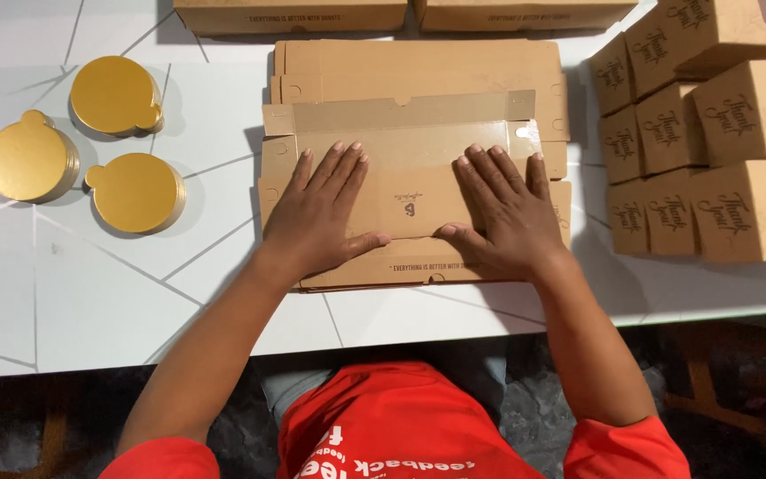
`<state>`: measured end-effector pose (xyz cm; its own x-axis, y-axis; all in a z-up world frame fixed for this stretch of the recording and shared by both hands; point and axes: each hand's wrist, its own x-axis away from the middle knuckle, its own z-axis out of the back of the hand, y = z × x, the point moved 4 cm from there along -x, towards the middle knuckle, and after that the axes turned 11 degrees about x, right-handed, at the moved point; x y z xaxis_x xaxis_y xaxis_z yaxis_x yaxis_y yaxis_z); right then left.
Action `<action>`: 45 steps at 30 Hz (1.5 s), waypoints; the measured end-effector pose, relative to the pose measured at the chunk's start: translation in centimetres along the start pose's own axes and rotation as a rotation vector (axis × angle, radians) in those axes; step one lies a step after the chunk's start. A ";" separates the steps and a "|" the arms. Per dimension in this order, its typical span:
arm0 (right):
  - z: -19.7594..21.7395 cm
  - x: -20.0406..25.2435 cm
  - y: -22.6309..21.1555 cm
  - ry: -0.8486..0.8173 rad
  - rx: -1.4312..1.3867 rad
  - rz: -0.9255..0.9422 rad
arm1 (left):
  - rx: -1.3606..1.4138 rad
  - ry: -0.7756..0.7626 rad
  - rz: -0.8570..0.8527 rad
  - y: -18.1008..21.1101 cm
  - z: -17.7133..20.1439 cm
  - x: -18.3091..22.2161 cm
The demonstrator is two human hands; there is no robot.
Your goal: Assembling cardboard donut boxes by folding flat templates and tucking in flaps.
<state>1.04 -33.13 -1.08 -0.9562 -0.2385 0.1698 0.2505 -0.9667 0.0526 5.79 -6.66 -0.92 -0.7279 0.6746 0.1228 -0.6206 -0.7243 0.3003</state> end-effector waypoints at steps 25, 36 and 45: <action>3.9 0.6 0.6 0.877 0.124 0.125 | -0.254 0.655 -0.211 1.4 5.0 -0.2; 1.4 3.3 -2.9 0.689 -0.082 0.134 | 0.130 0.300 -0.241 1.7 -0.1 2.7; 0.0 2.1 -2.3 0.568 -0.014 0.160 | 0.207 0.102 -0.016 0.3 4.6 -0.8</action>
<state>-1.54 -31.38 -0.84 -0.8390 -0.3905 -0.3791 0.4004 -0.9146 0.0559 7.53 -6.76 3.40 -0.7504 0.6605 0.0234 -0.5672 -0.6618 0.4902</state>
